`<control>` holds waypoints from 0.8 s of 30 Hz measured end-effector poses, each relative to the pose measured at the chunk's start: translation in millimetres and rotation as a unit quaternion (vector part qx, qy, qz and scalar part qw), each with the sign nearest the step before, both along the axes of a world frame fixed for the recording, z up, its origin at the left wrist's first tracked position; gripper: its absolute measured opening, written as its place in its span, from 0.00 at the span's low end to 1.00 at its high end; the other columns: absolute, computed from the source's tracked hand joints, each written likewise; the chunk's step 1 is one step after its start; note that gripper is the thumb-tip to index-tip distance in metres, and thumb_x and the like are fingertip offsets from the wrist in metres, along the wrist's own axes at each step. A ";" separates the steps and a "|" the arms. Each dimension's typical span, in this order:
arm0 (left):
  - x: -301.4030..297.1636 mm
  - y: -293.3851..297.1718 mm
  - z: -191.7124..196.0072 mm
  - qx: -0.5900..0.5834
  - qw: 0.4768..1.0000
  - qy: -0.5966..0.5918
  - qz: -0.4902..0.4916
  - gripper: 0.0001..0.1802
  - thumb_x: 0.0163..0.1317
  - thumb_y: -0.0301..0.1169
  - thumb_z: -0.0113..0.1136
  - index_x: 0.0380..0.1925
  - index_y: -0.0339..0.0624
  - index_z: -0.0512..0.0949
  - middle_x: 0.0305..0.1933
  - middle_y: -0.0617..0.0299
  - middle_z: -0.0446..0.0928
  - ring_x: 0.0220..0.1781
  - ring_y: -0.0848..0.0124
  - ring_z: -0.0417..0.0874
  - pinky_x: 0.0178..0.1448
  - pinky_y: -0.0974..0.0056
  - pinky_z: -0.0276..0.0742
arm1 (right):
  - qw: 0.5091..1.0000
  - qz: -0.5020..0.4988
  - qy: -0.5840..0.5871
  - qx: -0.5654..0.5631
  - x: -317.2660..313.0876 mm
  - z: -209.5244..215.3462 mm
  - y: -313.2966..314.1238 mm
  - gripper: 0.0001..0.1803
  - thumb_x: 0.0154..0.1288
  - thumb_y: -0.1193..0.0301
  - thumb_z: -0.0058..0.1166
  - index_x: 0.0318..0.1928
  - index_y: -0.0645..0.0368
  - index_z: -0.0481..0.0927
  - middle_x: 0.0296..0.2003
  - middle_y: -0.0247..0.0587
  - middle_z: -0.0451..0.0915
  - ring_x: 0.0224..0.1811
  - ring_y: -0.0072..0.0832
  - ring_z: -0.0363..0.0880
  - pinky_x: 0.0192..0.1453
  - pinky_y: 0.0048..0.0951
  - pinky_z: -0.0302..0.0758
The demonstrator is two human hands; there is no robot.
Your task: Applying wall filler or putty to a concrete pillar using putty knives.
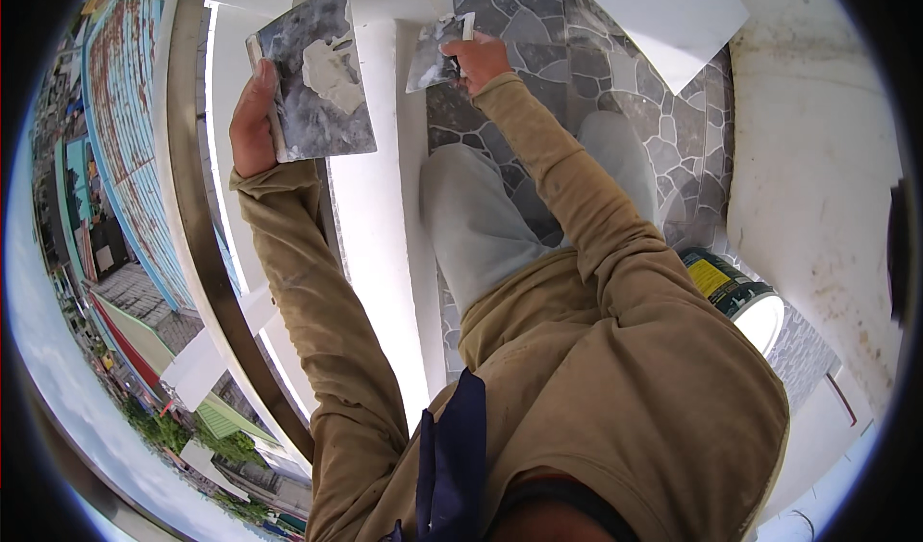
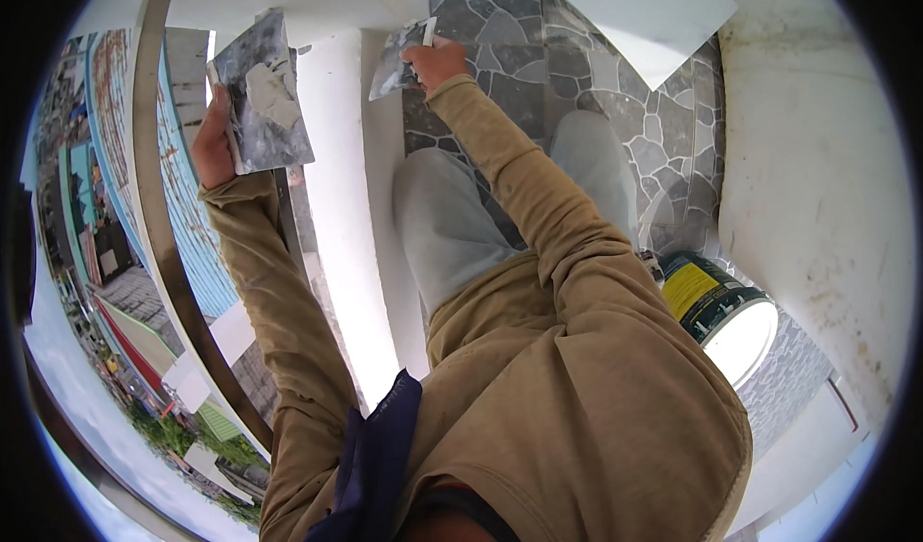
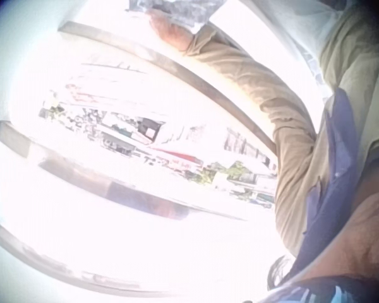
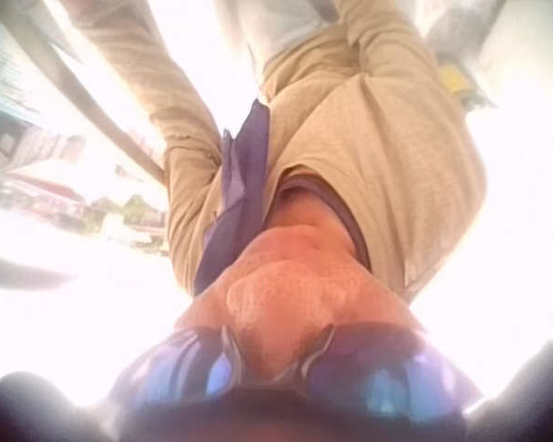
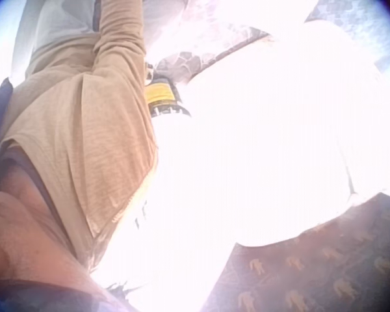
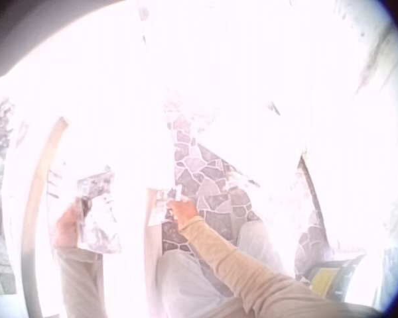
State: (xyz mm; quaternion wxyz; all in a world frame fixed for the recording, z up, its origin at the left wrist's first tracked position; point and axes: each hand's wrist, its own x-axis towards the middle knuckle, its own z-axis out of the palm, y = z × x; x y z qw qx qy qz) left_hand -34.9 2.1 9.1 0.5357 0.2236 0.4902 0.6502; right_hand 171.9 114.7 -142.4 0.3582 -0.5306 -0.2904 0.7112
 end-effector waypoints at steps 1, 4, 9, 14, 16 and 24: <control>-0.3 0.5 -0.7 0.002 1.000 -0.001 0.000 0.21 0.66 0.39 0.48 0.47 0.29 0.71 0.46 0.55 0.75 0.44 0.69 0.78 0.49 0.68 0.74 | 1.000 0.002 -0.008 0.011 -1.7 3.6 0.1 0.10 0.49 0.75 0.58 0.35 0.61 0.77 0.23 0.29 0.69 0.22 0.21 0.69 0.23 0.29 0.72; -0.1 0.8 -0.1 0.010 1.000 0.001 -0.014 0.21 0.66 0.39 0.48 0.47 0.29 0.71 0.45 0.55 0.76 0.43 0.69 0.78 0.48 0.67 0.74 | 0.999 -0.011 0.007 0.035 -10.0 15.7 -3.3 0.09 0.48 0.75 0.58 0.33 0.63 0.76 0.20 0.27 0.66 0.20 0.18 0.65 0.22 0.26 0.69; 0.9 1.5 1.3 0.002 1.000 0.010 -0.009 0.21 0.65 0.39 0.49 0.47 0.29 0.71 0.44 0.54 0.76 0.42 0.68 0.79 0.47 0.67 0.75 | 0.996 -0.020 0.008 0.089 -19.3 43.8 -12.3 0.09 0.47 0.76 0.57 0.31 0.66 0.76 0.20 0.31 0.68 0.20 0.20 0.65 0.20 0.26 0.66; -0.7 -1.5 1.5 0.010 1.000 -0.015 -0.021 0.21 0.65 0.39 0.49 0.46 0.29 0.71 0.43 0.54 0.76 0.41 0.68 0.79 0.46 0.67 0.75 | 0.994 0.033 -0.022 0.101 -13.2 49.3 -22.9 0.08 0.48 0.75 0.58 0.32 0.63 0.77 0.21 0.27 0.67 0.19 0.16 0.61 0.19 0.23 0.61; -0.7 -0.1 3.4 0.022 0.999 -0.032 -0.031 0.21 0.65 0.39 0.49 0.46 0.29 0.71 0.43 0.54 0.76 0.41 0.68 0.79 0.46 0.67 0.75 | 0.999 0.002 -0.014 0.049 -7.2 35.7 -24.6 0.07 0.46 0.77 0.55 0.29 0.66 0.76 0.18 0.32 0.69 0.15 0.21 0.65 0.20 0.28 0.69; 1.5 1.2 5.1 0.007 1.000 -0.008 -0.028 0.21 0.65 0.38 0.49 0.47 0.29 0.71 0.43 0.54 0.77 0.41 0.68 0.79 0.45 0.67 0.75 | 1.000 -0.017 0.025 0.005 4.9 18.7 -5.6 0.10 0.48 0.75 0.55 0.35 0.62 0.76 0.24 0.32 0.71 0.22 0.24 0.72 0.23 0.31 0.75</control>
